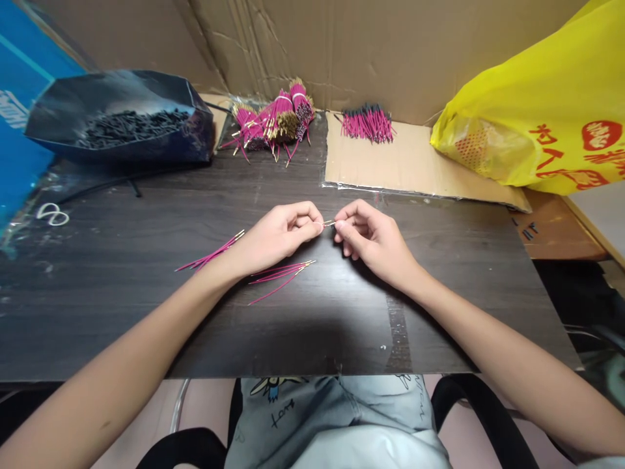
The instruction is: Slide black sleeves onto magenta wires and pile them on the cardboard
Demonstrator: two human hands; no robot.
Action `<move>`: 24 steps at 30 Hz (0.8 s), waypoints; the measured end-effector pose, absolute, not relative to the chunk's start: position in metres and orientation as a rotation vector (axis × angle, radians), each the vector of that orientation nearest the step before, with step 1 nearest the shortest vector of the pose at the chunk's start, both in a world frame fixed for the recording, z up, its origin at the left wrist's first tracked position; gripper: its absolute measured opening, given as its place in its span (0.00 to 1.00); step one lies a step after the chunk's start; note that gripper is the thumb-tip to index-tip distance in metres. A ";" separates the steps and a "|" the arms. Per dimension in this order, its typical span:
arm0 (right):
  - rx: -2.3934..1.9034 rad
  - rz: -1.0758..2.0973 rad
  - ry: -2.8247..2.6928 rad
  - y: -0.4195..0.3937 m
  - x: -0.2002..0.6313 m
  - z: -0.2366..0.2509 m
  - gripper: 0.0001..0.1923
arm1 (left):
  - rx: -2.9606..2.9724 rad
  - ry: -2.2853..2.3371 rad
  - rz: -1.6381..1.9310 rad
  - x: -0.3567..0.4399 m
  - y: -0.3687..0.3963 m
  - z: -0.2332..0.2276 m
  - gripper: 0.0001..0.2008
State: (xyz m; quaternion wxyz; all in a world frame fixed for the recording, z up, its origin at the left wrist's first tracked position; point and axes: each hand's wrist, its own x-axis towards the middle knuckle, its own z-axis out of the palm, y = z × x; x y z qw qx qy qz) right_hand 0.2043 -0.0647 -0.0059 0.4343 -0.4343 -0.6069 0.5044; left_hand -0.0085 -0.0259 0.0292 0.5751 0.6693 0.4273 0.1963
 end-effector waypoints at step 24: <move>-1.022 1.297 -1.413 -0.063 0.205 -0.004 0.07 | 1.611 0.975 0.451 -0.005 -0.027 0.032 0.09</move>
